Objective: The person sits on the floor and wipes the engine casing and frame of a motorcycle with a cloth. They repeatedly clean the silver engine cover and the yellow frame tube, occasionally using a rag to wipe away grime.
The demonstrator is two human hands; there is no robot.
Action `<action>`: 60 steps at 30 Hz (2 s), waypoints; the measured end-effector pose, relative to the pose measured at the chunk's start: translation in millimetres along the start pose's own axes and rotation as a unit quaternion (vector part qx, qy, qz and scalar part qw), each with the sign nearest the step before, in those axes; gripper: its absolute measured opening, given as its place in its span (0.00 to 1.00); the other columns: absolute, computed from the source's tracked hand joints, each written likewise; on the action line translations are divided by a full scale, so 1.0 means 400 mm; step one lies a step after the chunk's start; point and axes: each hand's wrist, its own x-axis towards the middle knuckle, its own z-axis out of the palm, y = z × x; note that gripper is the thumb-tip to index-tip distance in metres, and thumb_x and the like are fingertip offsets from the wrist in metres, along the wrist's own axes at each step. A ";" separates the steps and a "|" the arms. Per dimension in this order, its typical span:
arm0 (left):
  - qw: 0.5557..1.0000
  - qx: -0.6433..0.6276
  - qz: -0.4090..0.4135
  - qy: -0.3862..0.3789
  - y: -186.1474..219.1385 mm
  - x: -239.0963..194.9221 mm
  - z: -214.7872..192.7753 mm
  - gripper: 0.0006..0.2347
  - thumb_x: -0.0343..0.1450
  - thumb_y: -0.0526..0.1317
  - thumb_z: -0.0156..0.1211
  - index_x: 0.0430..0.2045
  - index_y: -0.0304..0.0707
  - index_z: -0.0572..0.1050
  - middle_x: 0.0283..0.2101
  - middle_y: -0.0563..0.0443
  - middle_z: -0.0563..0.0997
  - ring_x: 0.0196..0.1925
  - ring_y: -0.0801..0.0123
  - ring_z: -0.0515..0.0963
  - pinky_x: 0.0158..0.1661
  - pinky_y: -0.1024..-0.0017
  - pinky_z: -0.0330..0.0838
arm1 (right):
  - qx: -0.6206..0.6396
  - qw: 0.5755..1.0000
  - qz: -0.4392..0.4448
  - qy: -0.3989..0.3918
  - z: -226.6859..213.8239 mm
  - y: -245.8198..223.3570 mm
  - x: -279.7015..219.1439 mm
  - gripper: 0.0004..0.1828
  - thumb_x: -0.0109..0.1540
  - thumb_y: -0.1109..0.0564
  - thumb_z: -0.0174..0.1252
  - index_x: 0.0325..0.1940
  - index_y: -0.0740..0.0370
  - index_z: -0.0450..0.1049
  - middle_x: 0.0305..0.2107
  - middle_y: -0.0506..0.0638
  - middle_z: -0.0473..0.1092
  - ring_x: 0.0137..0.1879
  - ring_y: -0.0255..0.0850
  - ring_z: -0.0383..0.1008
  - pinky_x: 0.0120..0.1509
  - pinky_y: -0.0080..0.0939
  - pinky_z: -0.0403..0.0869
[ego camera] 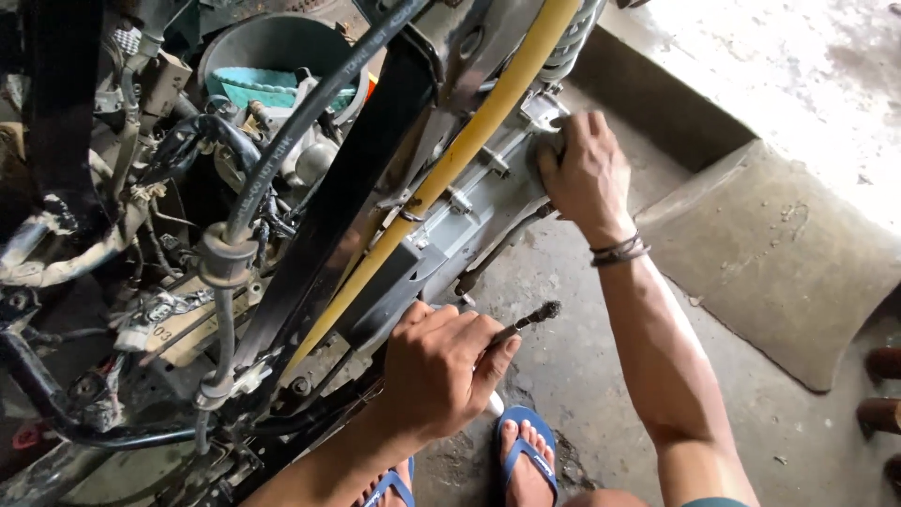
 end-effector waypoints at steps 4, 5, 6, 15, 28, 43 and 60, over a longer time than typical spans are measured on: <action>1.000 0.003 -0.005 -0.004 -0.004 0.003 0.002 0.16 0.78 0.50 0.46 0.21 0.46 0.72 0.16 0.59 0.70 0.17 0.70 0.66 0.27 0.67 0.57 | -0.088 0.995 -0.043 -0.022 -0.010 -0.017 0.021 0.13 0.69 0.50 0.55 0.51 0.62 0.69 0.38 0.55 0.66 0.38 0.51 0.72 0.23 0.54 0.73; 1.000 -0.001 -0.003 -0.005 -0.005 0.003 0.004 0.16 0.78 0.50 0.46 0.22 0.46 0.73 0.16 0.60 0.69 0.16 0.72 0.64 0.26 0.68 0.56 | -0.124 0.989 -0.076 -0.024 -0.011 -0.015 0.031 0.13 0.71 0.49 0.54 0.50 0.62 0.68 0.34 0.52 0.67 0.34 0.47 0.71 0.21 0.50 0.72; 1.000 -0.001 -0.002 -0.008 -0.006 0.005 -0.001 0.16 0.78 0.50 0.46 0.22 0.46 0.73 0.16 0.60 0.69 0.16 0.72 0.64 0.26 0.68 0.56 | -0.123 0.989 -0.073 -0.024 -0.004 -0.010 0.035 0.13 0.71 0.49 0.54 0.50 0.62 0.68 0.34 0.52 0.67 0.34 0.47 0.71 0.21 0.50 0.72; 1.000 -0.021 -0.002 0.006 -0.002 0.000 -0.006 0.17 0.79 0.50 0.44 0.21 0.46 0.72 0.15 0.59 0.67 0.15 0.72 0.62 0.26 0.68 0.55 | -0.143 0.983 -0.101 0.051 0.061 0.032 0.039 0.17 0.76 0.47 0.44 0.40 0.59 0.65 0.27 0.48 0.65 0.21 0.40 0.64 0.18 0.44 0.66; 0.999 -0.031 -0.001 0.008 -0.006 0.003 -0.010 0.18 0.79 0.50 0.43 0.20 0.46 0.71 0.15 0.59 0.67 0.15 0.71 0.63 0.27 0.67 0.56 | -0.132 0.986 -0.102 0.016 0.026 0.002 0.047 0.11 0.72 0.52 0.47 0.52 0.61 0.67 0.31 0.51 0.67 0.23 0.48 0.68 0.16 0.51 0.67; 1.000 -0.020 0.017 0.010 -0.004 0.000 -0.017 0.17 0.79 0.49 0.43 0.23 0.46 0.73 0.16 0.58 0.70 0.16 0.68 0.66 0.27 0.66 0.55 | 0.046 0.996 0.003 0.078 0.024 -0.044 -0.016 0.10 0.63 0.52 0.52 0.43 0.61 0.65 0.36 0.54 0.68 0.35 0.52 0.68 0.32 0.55 0.69; 1.000 0.000 0.028 0.004 -0.013 0.013 -0.014 0.18 0.80 0.50 0.43 0.21 0.46 0.72 0.16 0.58 0.70 0.16 0.69 0.66 0.27 0.67 0.56 | 0.023 0.991 -0.054 -0.117 -0.056 -0.047 -0.059 0.08 0.59 0.60 0.60 0.42 0.54 0.76 0.35 0.49 0.71 0.40 0.49 0.69 0.37 0.52 0.70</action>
